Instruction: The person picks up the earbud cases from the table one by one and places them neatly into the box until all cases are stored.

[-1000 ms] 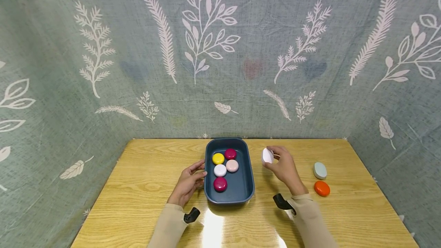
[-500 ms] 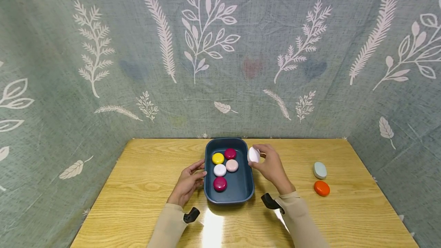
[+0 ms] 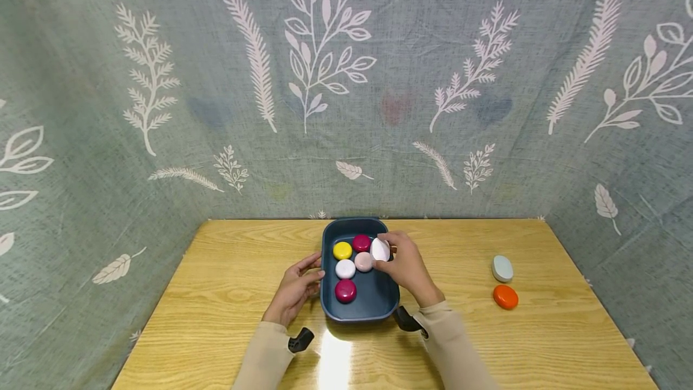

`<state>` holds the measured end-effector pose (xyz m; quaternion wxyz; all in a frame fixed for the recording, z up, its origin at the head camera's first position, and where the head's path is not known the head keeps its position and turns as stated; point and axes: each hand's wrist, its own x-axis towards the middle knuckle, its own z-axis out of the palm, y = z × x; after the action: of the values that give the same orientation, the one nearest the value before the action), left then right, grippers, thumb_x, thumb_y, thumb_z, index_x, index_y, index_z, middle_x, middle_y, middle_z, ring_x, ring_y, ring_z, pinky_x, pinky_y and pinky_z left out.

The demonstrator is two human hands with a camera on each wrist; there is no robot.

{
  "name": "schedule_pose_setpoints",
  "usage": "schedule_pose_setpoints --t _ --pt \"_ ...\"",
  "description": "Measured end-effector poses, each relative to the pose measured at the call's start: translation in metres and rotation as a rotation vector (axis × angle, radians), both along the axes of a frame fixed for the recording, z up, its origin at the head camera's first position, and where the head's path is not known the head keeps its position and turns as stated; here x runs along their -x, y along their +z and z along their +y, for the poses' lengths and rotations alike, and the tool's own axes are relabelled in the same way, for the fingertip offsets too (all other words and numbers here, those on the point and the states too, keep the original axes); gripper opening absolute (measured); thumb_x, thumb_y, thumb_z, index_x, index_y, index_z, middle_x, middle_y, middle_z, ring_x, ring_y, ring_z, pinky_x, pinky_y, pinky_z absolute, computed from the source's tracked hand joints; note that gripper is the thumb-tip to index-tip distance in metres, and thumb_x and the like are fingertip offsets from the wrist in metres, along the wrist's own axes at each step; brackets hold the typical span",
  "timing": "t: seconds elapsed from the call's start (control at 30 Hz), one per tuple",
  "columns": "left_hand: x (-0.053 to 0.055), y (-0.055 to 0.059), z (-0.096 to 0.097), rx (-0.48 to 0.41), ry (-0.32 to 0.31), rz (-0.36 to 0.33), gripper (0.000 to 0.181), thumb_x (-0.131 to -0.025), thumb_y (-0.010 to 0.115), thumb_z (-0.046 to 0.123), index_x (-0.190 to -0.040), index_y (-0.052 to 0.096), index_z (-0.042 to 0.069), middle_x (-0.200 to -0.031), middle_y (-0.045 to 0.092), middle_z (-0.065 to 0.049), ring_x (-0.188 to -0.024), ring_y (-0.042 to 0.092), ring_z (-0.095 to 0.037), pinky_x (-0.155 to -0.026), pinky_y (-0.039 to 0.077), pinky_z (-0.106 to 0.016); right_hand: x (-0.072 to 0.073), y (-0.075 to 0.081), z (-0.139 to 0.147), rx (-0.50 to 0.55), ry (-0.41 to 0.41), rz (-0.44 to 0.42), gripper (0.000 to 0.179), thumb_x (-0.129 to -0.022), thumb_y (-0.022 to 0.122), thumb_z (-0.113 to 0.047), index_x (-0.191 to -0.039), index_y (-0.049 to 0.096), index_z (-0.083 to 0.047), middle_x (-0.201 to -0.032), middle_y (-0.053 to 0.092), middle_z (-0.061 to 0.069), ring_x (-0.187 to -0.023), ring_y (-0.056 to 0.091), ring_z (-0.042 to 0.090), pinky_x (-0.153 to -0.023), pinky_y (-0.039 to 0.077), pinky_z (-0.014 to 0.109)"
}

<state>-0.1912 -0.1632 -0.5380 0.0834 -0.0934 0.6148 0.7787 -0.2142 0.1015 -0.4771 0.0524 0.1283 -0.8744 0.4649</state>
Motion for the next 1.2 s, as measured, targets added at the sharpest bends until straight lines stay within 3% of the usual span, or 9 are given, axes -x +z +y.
schedule_pose_setpoints --t 0.23,0.63,0.9,1.2 --pt "0.0 0.0 -0.001 -0.002 -0.003 -0.003 0.056 -0.098 0.065 -0.007 -0.152 0.053 -0.003 -0.124 0.059 -0.013 -0.078 0.06 -0.007 -0.067 0.053 -0.02 -0.002 0.0 -0.008 -0.071 0.019 -0.009 0.055 -0.076 0.093 0.001 -0.126 0.071 0.008 -0.118 0.065 0.021 -0.101 0.063 0.032 -0.089 0.058 0.049" --pt "-0.001 0.0 -0.001 0.0 -0.011 -0.004 0.055 -0.099 0.064 -0.006 -0.153 0.053 -0.003 -0.125 0.058 -0.014 -0.079 0.061 -0.007 -0.068 0.054 -0.021 -0.005 0.0 -0.016 -0.111 0.052 -0.025 0.058 -0.074 0.094 0.0 -0.126 0.071 0.008 -0.12 0.062 0.022 -0.108 0.062 0.037 -0.093 0.058 0.054" --pt "0.0 0.0 -0.002 0.0 -0.023 0.019 0.056 -0.099 0.064 -0.006 -0.153 0.05 -0.005 -0.129 0.056 -0.018 -0.079 0.061 -0.009 -0.068 0.054 -0.021 -0.006 0.001 -0.017 -0.168 0.044 -0.057 0.06 -0.073 0.096 -0.002 -0.127 0.072 0.006 -0.121 0.062 0.02 -0.105 0.063 0.034 -0.092 0.058 0.052" --pt "0.0 0.001 -0.001 -0.01 -0.015 -0.011 0.056 -0.099 0.063 -0.007 -0.153 0.052 -0.002 -0.132 0.056 -0.018 -0.079 0.06 -0.008 -0.067 0.053 -0.02 -0.009 -0.003 -0.018 -0.207 0.078 -0.048 0.06 -0.07 0.097 0.0 -0.123 0.072 0.009 -0.116 0.062 0.022 -0.1 0.062 0.032 -0.09 0.058 0.05"
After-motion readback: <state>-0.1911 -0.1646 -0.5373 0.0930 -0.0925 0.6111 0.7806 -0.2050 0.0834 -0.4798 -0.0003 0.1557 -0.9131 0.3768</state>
